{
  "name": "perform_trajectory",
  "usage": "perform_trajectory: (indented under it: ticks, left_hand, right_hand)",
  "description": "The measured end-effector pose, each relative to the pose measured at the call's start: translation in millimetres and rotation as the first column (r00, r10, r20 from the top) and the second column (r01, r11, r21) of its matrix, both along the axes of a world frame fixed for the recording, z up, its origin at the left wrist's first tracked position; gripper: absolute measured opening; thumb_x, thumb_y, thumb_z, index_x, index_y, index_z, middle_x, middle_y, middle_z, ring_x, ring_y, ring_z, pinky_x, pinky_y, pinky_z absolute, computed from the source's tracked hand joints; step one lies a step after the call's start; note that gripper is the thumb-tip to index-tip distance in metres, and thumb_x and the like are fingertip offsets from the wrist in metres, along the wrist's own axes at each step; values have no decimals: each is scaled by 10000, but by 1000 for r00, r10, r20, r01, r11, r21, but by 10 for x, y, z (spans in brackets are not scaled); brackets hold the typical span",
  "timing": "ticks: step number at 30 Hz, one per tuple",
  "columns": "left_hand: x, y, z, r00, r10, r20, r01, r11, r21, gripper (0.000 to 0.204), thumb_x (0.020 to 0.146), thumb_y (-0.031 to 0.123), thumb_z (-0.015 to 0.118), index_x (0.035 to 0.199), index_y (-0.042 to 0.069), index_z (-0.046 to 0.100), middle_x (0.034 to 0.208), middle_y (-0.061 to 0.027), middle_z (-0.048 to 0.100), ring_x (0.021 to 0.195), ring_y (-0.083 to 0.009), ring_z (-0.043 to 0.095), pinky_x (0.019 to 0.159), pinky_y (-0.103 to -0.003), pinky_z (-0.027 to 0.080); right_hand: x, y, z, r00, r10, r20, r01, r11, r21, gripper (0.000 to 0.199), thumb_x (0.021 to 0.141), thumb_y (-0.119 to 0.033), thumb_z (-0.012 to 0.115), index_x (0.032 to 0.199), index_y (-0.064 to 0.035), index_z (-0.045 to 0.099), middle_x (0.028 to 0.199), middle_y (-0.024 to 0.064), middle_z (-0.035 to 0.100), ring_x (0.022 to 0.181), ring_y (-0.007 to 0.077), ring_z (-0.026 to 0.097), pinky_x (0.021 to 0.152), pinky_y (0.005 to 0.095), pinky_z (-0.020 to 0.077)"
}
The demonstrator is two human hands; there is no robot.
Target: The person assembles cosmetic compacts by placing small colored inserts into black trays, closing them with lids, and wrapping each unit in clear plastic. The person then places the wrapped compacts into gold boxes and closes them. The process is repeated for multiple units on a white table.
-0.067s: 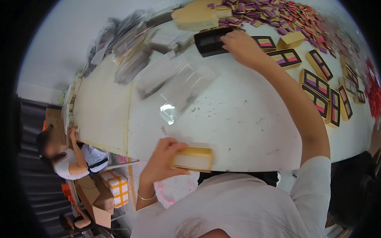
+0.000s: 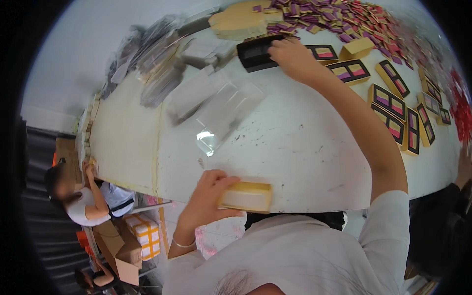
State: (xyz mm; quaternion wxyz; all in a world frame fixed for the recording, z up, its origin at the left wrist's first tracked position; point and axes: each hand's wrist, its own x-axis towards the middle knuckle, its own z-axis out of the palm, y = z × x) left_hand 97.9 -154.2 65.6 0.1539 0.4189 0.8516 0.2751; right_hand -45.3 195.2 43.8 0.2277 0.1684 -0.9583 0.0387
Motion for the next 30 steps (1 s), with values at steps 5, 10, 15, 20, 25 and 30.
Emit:
perform_trajectory:
  ticks: [5, 10, 15, 20, 25, 30]
  left_hand:
    - [-118, 766, -215, 958, -13, -286, 47, 993, 112, 757, 547, 351, 843, 1196, 100, 544, 1066, -101, 469, 983, -280, 450, 826, -389, 387]
    - [-279, 1249, -252, 924, -92, -370, 129, 989, 78, 827, 567, 386, 825, 1267, 107, 483, 1136, -106, 465, 1033, -296, 426, 892, -426, 321]
    - [-411, 1132, -205, 968, -146, -204, 166, 983, 83, 780, 625, 289, 810, 1290, 83, 459, 1206, -118, 470, 1073, -296, 449, 900, -401, 352]
    - [-480, 1179, -274, 986, -147, 79, 130, 974, 186, 718, 674, 110, 778, 1297, 48, 426, 1209, -129, 467, 1008, -281, 539, 801, -331, 479]
    - [-469, 1378, -195, 971, -179, 160, 145, 968, 205, 737, 683, 93, 771, 1321, 64, 403, 1183, -107, 466, 973, -251, 542, 733, -305, 496]
    - [-512, 1473, -210, 967, -224, 121, 203, 966, 159, 689, 695, 99, 760, 1298, 96, 428, 1158, -115, 459, 879, -282, 580, 708, -351, 505]
  right_hand:
    - [-248, -21, 89, 998, -44, 41, 44, 999, 8, 129, 724, -52, 614, 853, -61, 616, 921, 99, 583, 968, 263, 568, 855, 430, 379]
    - [-98, 28, 300, 962, -11, -272, -46, 978, -201, 208, 698, -156, 710, 791, -27, 577, 938, 132, 566, 934, 316, 552, 783, 416, 427]
    - [1068, -26, 789, 920, 271, 284, 154, 415, -896, 287, 809, -167, 555, 1057, -30, 516, 870, 37, 531, 774, 137, 497, 726, 293, 415]
    - [1819, 208, 500, 500, 548, 671, 520, 430, -738, 306, 837, -141, 554, 1137, -85, 552, 870, 35, 556, 804, 110, 519, 733, 274, 423]
    - [2043, -60, 297, 760, 28, 649, 408, 757, -510, 167, 855, -146, 596, 991, -54, 625, 920, 97, 542, 794, 220, 560, 719, 337, 449]
    - [2008, -217, 98, 988, -152, 4, 152, 983, -105, 172, 806, -193, 652, 908, -56, 640, 894, 77, 505, 745, 253, 550, 615, 351, 452]
